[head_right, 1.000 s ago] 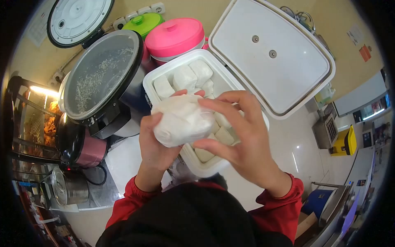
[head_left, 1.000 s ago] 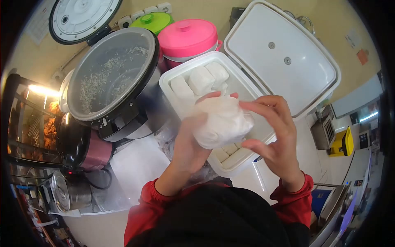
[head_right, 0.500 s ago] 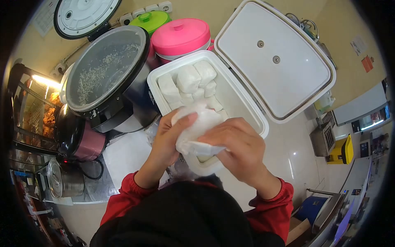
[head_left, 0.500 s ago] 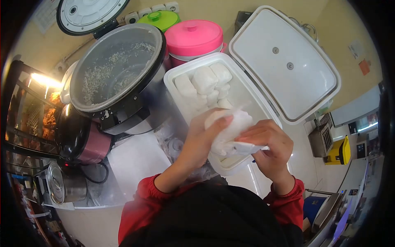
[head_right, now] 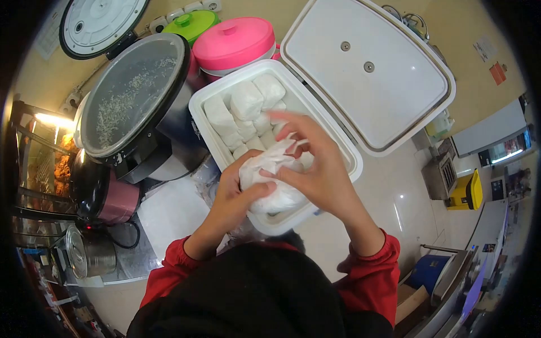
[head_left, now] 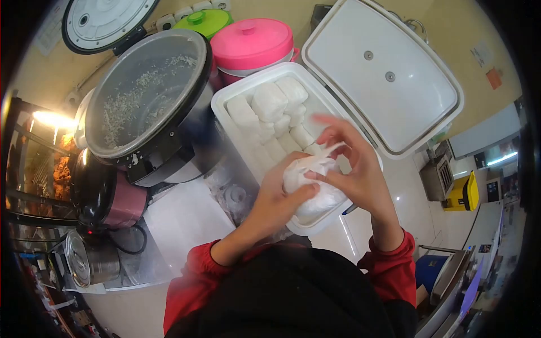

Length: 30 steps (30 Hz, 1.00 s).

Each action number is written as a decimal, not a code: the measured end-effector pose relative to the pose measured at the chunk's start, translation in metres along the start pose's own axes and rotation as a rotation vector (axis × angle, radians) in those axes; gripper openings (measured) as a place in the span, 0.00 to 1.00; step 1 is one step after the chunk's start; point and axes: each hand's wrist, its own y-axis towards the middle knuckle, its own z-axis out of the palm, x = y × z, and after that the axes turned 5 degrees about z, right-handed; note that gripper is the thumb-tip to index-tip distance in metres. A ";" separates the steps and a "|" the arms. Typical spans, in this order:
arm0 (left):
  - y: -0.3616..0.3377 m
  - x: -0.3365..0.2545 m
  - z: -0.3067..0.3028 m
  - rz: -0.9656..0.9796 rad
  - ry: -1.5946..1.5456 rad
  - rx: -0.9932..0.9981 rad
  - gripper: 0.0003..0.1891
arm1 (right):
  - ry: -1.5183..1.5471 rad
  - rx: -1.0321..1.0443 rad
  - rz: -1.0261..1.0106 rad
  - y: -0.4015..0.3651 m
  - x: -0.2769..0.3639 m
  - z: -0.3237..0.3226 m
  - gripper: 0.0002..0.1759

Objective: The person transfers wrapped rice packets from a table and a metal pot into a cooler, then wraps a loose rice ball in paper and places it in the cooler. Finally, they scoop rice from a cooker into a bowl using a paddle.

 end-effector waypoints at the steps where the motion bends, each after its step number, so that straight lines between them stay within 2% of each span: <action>1: 0.002 0.004 -0.003 -0.029 -0.060 -0.009 0.16 | -0.105 0.058 -0.089 0.003 -0.006 -0.003 0.17; 2: 0.005 0.006 -0.005 -0.059 -0.118 -0.021 0.15 | -0.206 0.120 -0.178 0.004 -0.009 -0.005 0.18; 5: 0.010 0.010 -0.005 -0.025 -0.109 -0.104 0.13 | -0.346 0.012 -0.229 -0.006 -0.006 0.003 0.19; 8: 0.013 0.017 -0.001 0.008 -0.325 -0.163 0.10 | -0.501 0.047 -0.296 -0.018 0.001 0.002 0.19; 12: 0.013 0.015 -0.009 -0.130 -0.553 -0.215 0.08 | -0.723 0.161 -0.383 -0.026 0.012 0.010 0.23; 14: 0.015 0.008 -0.006 -0.239 -0.681 -0.215 0.09 | -0.787 0.179 -0.426 -0.026 0.015 0.008 0.26; 17: 0.016 0.002 -0.006 -0.270 -0.857 -0.071 0.06 | -0.867 0.150 -0.606 -0.020 -0.004 -0.008 0.29; 20: 0.022 -0.008 0.003 -0.013 -0.280 -0.013 0.08 | -0.595 0.118 -0.414 -0.015 0.010 -0.021 0.31; 23: 0.014 -0.018 -0.002 0.281 0.429 0.039 0.15 | -0.541 0.163 -0.184 -0.013 0.026 -0.026 0.30; 24: 0.015 -0.019 -0.002 0.260 0.434 0.034 0.18 | -0.548 0.210 -0.147 -0.011 0.029 -0.028 0.34; 27: 0.020 -0.015 0.006 0.211 0.037 -0.075 0.18 | -0.300 -0.017 -0.261 0.001 0.019 -0.020 0.33; 30: 0.024 -0.021 0.007 0.094 -0.133 -0.060 0.19 | -0.065 -0.025 -0.079 -0.003 0.017 -0.017 0.35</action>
